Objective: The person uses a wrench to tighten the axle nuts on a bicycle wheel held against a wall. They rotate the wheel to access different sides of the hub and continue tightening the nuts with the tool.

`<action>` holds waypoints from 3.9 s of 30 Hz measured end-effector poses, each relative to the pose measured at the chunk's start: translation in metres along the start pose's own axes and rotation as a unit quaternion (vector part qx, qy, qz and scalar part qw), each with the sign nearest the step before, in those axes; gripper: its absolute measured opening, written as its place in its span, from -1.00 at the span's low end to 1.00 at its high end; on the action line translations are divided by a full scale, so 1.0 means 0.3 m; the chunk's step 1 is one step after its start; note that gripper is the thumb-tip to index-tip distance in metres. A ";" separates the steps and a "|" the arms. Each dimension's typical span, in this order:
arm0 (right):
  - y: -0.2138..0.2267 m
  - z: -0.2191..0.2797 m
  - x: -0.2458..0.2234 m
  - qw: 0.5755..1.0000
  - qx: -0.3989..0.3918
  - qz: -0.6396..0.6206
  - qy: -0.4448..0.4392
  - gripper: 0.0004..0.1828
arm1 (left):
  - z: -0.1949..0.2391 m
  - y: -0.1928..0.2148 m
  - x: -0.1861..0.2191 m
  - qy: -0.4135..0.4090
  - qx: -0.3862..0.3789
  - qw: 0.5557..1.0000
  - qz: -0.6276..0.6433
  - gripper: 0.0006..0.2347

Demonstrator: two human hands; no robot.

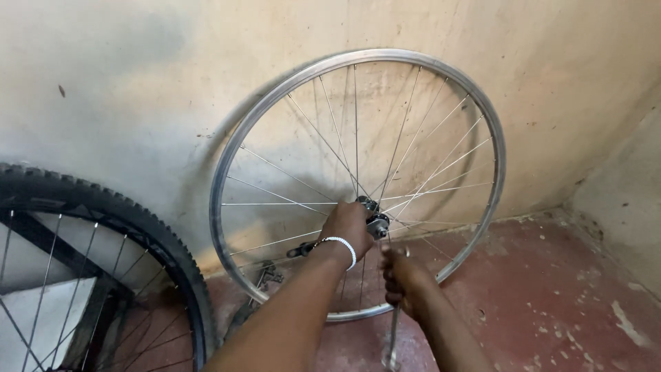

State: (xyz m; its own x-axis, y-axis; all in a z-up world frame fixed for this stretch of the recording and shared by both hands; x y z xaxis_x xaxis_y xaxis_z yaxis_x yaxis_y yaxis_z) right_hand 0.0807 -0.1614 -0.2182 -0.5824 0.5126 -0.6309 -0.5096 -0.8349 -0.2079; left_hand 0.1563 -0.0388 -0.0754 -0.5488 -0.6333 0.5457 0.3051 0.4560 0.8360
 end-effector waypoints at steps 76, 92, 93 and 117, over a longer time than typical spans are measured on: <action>-0.055 -0.010 0.020 0.930 -0.250 -0.165 0.214 -0.74 | 0.028 0.009 0.006 -0.054 0.005 0.995 -0.081 -0.58; 0.024 0.050 -0.038 0.972 -0.032 -0.021 0.231 -0.66 | -0.023 0.011 0.044 -0.024 -0.020 0.995 -0.096 -0.55; 0.048 0.062 -0.062 0.973 0.003 0.047 0.227 -0.62 | -0.030 0.014 0.049 -0.007 -0.032 0.994 -0.101 -0.52; -0.126 0.431 -0.510 0.234 0.169 0.764 0.576 -0.72 | -0.025 0.075 0.138 -0.023 -0.053 0.989 -0.136 -0.66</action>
State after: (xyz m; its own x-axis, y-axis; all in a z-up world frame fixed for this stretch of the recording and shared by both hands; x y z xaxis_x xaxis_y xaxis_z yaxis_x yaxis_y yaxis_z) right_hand 0.1071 -0.1823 -0.0170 0.2105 -0.8913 0.4016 -0.3980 0.2971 0.8679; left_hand 0.1463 -0.0594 -0.0336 -0.6561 -0.6928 0.2994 0.2198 0.2042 0.9539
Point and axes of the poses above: each hand's wrist, its own z-axis away from the middle knuckle, its own y-axis out of the back of the hand, x = y × z, the point moved 4 cm from there along -z, towards the middle knuckle, and after that the axes turned 12 degrees about -y, right-handed, at the moved point
